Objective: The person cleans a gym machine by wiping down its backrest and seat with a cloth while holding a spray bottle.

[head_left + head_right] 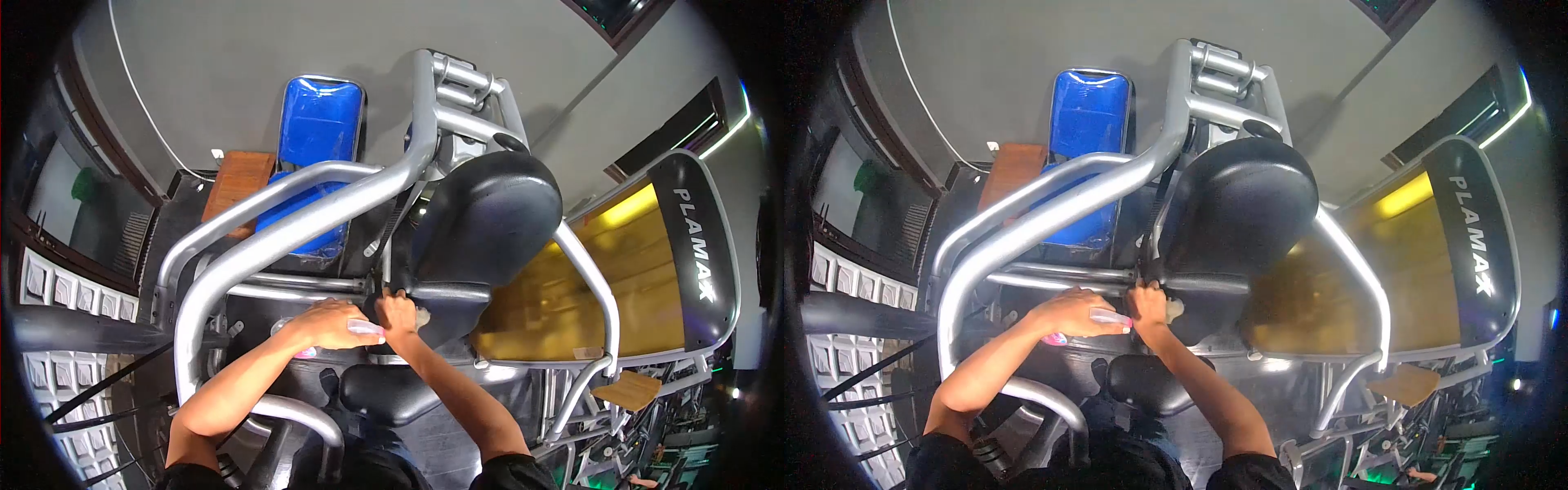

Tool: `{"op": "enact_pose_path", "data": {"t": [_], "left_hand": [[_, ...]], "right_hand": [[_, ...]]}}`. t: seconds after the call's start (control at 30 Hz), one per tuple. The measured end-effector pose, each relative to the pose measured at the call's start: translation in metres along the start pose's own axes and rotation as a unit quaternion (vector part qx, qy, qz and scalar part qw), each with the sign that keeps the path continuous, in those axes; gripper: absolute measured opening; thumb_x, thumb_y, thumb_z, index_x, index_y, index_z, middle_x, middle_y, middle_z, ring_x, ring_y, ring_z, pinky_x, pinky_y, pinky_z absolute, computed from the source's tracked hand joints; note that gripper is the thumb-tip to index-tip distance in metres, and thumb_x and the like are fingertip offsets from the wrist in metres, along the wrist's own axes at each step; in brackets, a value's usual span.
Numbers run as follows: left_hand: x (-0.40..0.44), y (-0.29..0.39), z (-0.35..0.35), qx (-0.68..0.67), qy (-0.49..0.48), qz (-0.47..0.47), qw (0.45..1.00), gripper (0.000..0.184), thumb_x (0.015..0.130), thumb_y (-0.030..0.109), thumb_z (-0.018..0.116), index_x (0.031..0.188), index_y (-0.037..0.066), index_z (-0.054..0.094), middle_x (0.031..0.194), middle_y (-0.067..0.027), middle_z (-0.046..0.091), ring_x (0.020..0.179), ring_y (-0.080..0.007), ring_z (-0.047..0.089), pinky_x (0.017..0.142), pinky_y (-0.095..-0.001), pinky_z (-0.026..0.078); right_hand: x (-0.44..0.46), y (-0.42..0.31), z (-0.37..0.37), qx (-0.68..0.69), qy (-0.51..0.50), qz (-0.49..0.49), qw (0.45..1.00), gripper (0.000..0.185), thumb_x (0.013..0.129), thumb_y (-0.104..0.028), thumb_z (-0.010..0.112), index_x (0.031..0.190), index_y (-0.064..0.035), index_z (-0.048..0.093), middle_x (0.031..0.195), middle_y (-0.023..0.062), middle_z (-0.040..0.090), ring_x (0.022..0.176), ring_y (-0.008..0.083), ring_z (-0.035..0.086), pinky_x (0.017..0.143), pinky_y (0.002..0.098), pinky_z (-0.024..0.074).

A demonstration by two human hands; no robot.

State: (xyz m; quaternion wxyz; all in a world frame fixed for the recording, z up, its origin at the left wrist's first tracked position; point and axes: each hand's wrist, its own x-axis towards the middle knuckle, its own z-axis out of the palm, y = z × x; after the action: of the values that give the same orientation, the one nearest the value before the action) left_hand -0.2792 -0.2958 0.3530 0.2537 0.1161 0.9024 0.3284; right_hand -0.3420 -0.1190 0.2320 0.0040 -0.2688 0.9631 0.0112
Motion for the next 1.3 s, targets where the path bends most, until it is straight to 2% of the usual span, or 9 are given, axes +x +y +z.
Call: {"op": "enact_pose_path", "data": {"t": [0.23,0.4,0.47,0.53,0.67,0.8,0.9,1.07,1.3], "left_hand": [[-0.007,0.003,-0.007,-0.022,-0.073,0.002,0.997,0.047,0.082,0.059,0.067,0.107,0.02,0.075,0.11,-0.0132,0.071,0.112,-0.0358,0.061,0.102,-0.0469,0.043],[-0.009,0.003,-0.007,-0.014,-0.08,-0.035,0.996,0.053,0.08,0.06,0.067,0.112,0.018,0.073,0.12,-0.0131,0.065,0.12,-0.0338,0.054,0.107,-0.0463,0.038],[-0.009,0.004,-0.009,-0.012,-0.078,-0.029,0.996,0.054,0.08,0.06,0.067,0.113,0.018,0.073,0.119,-0.0131,0.065,0.12,-0.034,0.055,0.107,-0.0465,0.038],[-0.011,0.004,-0.01,-0.011,-0.076,-0.022,0.997,0.054,0.08,0.06,0.067,0.113,0.017,0.073,0.118,-0.0131,0.065,0.119,-0.0343,0.055,0.107,-0.0466,0.038],[-0.012,0.011,-0.008,0.012,-0.069,-0.042,0.997,0.055,0.081,0.061,0.065,0.114,0.018,0.073,0.12,-0.0112,0.065,0.12,-0.0341,0.055,0.107,-0.0467,0.037],[-0.009,0.013,-0.009,-0.026,-0.065,-0.01,0.998,0.055,0.086,0.062,0.061,0.117,0.017,0.071,0.127,-0.0098,0.063,0.125,-0.0327,0.052,0.108,-0.046,0.036],[-0.005,0.013,-0.001,-0.033,-0.008,-0.009,0.999,0.057,0.088,0.063,0.058,0.119,0.017,0.069,0.129,-0.0094,0.062,0.126,-0.0317,0.051,0.109,-0.0452,0.036],[-0.003,0.02,-0.004,-0.041,-0.01,0.005,0.999,0.063,0.087,0.067,0.056,0.122,0.016,0.068,0.129,-0.0093,0.063,0.128,-0.0306,0.051,0.11,-0.0447,0.035],[-0.002,0.009,0.004,0.003,-0.039,-0.039,0.998,0.072,0.085,0.07,0.056,0.125,0.012,0.066,0.134,-0.0102,0.06,0.129,-0.0302,0.049,0.112,-0.0431,0.033]], "right_hand": [[0.055,-0.027,0.034,-0.152,-0.074,-0.018,0.985,0.015,0.086,-0.023,0.062,0.088,-0.0212,0.077,0.083,-0.0029,0.072,0.084,0.0242,0.07,0.06,0.037,0.0516],[0.03,-0.036,0.022,-0.224,-0.153,-0.044,0.962,0.018,0.085,-0.026,0.06,0.088,-0.0166,0.076,0.086,0.0018,0.069,0.087,0.0263,0.063,0.058,0.0379,0.0495],[0.009,-0.022,0.026,-0.262,-0.073,-0.056,0.961,0.017,0.083,-0.023,0.062,0.08,-0.0119,0.075,0.091,0.0064,0.07,0.09,0.0239,0.064,0.059,0.0435,0.0542],[-0.006,0.004,0.02,-0.123,-0.005,-0.156,0.98,0.015,0.08,-0.019,0.064,0.083,-0.0082,0.074,0.096,0.0049,0.068,0.093,0.0252,0.064,0.063,0.043,0.0553],[-0.024,0.033,-0.017,-0.083,-0.049,-0.125,0.987,0.012,0.077,-0.016,0.068,0.086,-0.0099,0.074,0.097,0.0043,0.067,0.096,0.0231,0.064,0.067,0.0431,0.0568],[-0.045,0.062,-0.042,0.096,0.122,-0.051,0.987,0.016,0.078,-0.014,0.073,0.093,-0.018,0.076,0.099,0.0054,0.068,0.091,0.0207,0.066,0.073,0.0341,0.0574],[-0.05,0.076,-0.042,0.274,0.207,0.157,0.926,0.025,0.081,-0.008,0.073,0.106,-0.0091,0.074,0.096,0.0113,0.068,0.081,0.0285,0.069,0.075,0.0371,0.0547],[-0.045,0.045,-0.035,0.439,0.269,0.27,0.814,0.025,0.083,-0.008,0.073,0.108,-0.0069,0.073,0.098,0.0127,0.069,0.086,0.026,0.068,0.08,0.034,0.0531],[-0.041,0.003,0.005,0.355,0.278,0.148,0.88,0.044,0.068,-0.002,0.077,0.108,-0.0195,0.073,0.104,0.0015,0.065,0.093,0.0246,0.064,0.081,0.0366,0.0546]]}}
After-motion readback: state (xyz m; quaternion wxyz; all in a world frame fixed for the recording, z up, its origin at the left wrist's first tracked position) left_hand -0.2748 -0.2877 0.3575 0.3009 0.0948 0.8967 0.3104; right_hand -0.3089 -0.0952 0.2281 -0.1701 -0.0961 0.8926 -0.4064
